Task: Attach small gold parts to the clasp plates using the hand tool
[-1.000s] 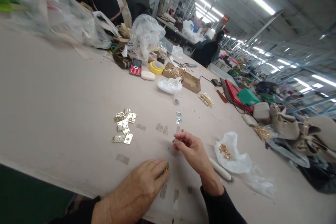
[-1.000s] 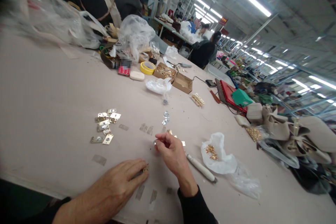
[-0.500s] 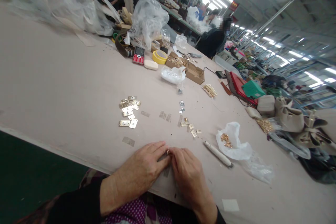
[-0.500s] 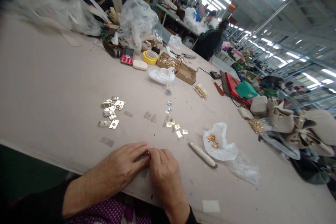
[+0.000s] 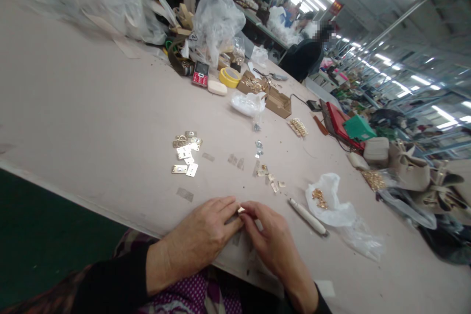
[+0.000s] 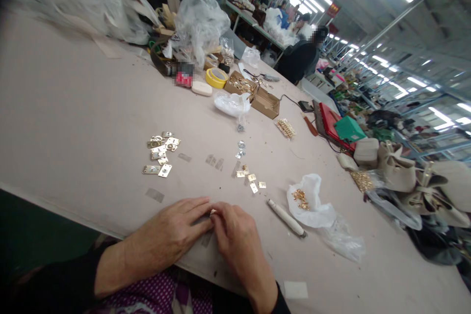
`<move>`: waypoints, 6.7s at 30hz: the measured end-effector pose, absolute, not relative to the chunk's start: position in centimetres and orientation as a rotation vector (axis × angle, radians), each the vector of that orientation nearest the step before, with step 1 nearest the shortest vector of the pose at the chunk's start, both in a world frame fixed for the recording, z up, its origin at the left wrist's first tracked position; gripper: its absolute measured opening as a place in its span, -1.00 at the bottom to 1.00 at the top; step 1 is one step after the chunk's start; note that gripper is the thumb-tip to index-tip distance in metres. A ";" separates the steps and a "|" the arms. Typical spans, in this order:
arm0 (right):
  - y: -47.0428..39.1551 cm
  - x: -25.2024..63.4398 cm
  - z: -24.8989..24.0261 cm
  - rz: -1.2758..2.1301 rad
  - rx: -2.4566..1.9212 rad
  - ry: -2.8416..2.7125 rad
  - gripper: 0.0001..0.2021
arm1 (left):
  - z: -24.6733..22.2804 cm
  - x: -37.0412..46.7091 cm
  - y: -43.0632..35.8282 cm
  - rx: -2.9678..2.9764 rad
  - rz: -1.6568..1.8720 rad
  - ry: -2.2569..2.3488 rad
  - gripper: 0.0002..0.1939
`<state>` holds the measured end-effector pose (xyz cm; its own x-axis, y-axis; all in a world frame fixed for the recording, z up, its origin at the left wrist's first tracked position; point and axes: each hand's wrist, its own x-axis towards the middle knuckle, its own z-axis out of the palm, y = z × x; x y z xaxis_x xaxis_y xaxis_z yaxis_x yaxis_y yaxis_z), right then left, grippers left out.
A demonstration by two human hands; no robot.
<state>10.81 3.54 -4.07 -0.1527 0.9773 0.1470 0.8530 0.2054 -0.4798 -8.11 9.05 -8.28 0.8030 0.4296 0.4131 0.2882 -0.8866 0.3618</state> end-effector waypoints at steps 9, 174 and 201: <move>4.8 12.0 -3.3 0.771 -1.810 -1.810 -0.82 | -8.3 -8.1 9.0 2.725 0.727 0.569 -0.64; 5.6 10.4 -5.4 0.779 -0.746 -0.195 -0.50 | -6.9 -8.6 9.0 2.682 0.704 0.388 -0.76; 6.0 8.4 -4.2 0.753 -0.788 -0.437 -0.63 | -7.6 -8.4 8.5 2.730 0.862 0.456 -0.70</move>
<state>8.42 5.99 -4.23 0.6623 0.7451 0.0792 -0.4385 0.4711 -0.7653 -8.36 8.45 -7.64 0.7772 0.3633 0.5138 0.2204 -0.9219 0.3185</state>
